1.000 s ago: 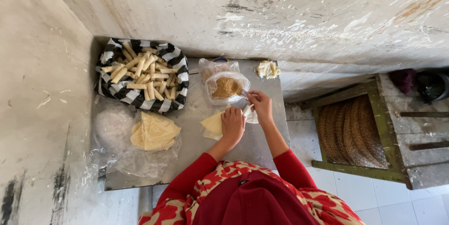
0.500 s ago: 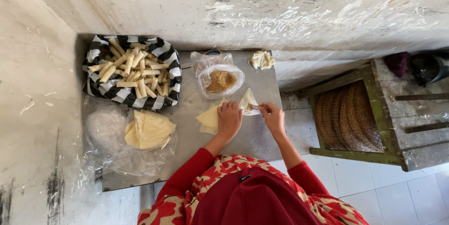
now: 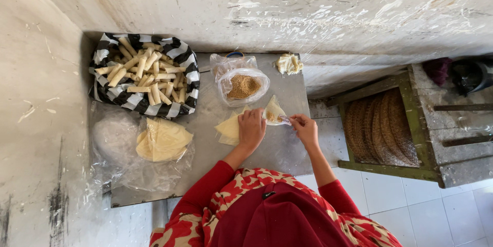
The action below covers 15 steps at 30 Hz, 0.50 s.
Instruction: The person prepares small pastries by hand, using round dough pieces, a dry filling, and a small piece of cheese. The person places a piece of cheese on a dough round, adds filling from a plastic container, folds the dough into a triangle, and seals the edges by pressing with their fingers.
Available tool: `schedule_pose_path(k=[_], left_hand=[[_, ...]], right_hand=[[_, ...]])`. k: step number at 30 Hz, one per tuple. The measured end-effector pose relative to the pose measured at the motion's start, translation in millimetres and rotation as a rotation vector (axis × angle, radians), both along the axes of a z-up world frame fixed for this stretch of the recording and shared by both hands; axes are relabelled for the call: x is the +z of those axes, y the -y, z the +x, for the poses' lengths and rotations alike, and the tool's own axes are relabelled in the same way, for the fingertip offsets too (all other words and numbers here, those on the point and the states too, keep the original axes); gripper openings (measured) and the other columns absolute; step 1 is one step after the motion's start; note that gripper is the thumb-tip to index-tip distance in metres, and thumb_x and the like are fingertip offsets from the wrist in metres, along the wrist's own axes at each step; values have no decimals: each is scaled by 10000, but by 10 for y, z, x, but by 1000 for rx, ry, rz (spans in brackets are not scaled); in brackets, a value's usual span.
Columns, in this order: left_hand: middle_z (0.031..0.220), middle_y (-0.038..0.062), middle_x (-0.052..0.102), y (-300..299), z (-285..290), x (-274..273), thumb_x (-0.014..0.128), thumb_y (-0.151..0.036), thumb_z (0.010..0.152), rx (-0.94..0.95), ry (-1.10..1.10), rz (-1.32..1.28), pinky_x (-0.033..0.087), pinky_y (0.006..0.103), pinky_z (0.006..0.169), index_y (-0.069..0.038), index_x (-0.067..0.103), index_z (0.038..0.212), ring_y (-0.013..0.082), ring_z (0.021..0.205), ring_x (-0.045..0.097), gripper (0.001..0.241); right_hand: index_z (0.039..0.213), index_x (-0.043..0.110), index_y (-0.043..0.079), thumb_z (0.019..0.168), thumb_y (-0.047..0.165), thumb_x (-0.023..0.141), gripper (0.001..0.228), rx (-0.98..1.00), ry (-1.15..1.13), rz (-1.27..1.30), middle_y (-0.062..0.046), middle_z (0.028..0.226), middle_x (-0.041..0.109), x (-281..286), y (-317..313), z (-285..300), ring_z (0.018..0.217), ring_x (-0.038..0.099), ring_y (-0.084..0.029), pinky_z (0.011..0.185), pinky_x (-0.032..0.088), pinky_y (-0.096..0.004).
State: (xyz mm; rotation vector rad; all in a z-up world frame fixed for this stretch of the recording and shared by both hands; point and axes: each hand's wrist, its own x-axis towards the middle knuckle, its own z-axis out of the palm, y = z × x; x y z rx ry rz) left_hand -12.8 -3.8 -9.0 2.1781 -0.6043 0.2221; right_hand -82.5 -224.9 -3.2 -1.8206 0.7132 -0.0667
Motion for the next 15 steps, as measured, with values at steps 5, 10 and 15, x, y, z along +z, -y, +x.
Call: schedule_pose_path(k=[5,10,15], left_hand=[[1056,24,654,27,10,-91,699,-151,905,24,53,33,379,439,938,-109,589,1207,240,1032,564,324],[1067,18,658,27,-2,-105,708,-134,886,12,136,-11,380,433,919,-119,606,1238,227,1046,564,366],[1002,12,688,17,-16,-20,725,-103,891,-23,199,-9,387,437,909,-137,617,1227,225,1041,610,355]], right_hand=[[1094,728,-21,944,99,722,192,-1,49,158,-28,801,693,30,-7,165,631,553,-66,471,396,-224],[1109,742,-21,969,123,691,208,62,153,145,-38,821,702,269,-383,745,639,581,-71,489,441,-234],[1103,778,35,949,128,711,193,157,295,-237,-107,836,743,282,-757,1322,664,640,-155,572,518,-316]])
